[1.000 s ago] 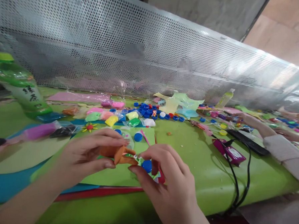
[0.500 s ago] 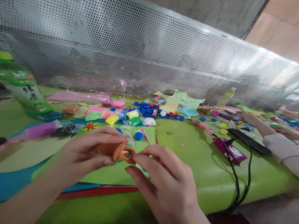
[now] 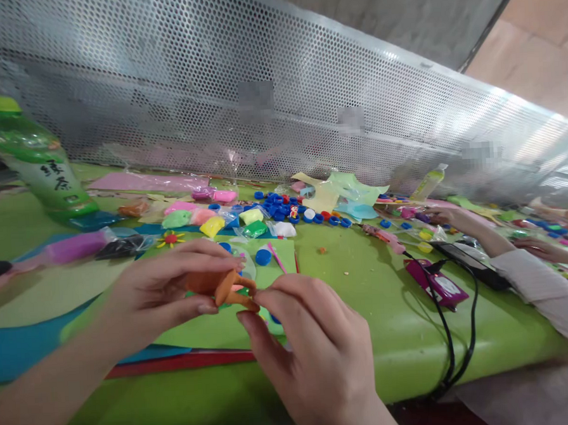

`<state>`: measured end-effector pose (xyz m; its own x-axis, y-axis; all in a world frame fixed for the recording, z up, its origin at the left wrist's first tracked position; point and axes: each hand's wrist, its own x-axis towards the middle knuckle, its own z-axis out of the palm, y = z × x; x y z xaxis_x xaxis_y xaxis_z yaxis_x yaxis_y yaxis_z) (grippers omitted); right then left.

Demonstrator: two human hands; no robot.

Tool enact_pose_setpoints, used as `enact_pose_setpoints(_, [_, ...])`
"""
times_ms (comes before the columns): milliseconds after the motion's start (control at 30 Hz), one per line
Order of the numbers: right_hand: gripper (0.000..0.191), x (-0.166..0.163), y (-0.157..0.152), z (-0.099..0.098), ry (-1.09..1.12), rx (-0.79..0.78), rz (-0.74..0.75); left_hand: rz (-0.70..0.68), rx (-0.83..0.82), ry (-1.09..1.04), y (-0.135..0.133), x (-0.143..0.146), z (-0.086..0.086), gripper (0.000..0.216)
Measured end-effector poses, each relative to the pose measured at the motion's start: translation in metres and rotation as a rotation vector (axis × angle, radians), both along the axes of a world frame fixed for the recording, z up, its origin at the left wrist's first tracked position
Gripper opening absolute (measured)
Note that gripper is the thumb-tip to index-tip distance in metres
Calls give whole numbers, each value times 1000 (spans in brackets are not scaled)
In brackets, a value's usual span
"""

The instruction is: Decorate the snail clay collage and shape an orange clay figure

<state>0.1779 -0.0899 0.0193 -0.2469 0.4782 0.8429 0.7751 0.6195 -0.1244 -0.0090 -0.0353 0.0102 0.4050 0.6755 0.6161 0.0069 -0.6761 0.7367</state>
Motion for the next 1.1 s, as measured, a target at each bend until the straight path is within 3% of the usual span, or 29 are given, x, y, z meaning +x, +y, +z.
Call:
enact_pose_setpoints(333, [6, 1, -1, -3, -23, -8, -30, -18, -47, -20, 0, 0, 1, 28])
enact_pose_setpoints(700, [11, -1, -3, 3, -181, 132, -117, -24, -43, -15, 0, 0, 0, 30])
enact_pose_setpoints(1100, [11, -3, -1, 0, -115, 122, -64, -90, -37, -92, 1, -1, -2, 30])
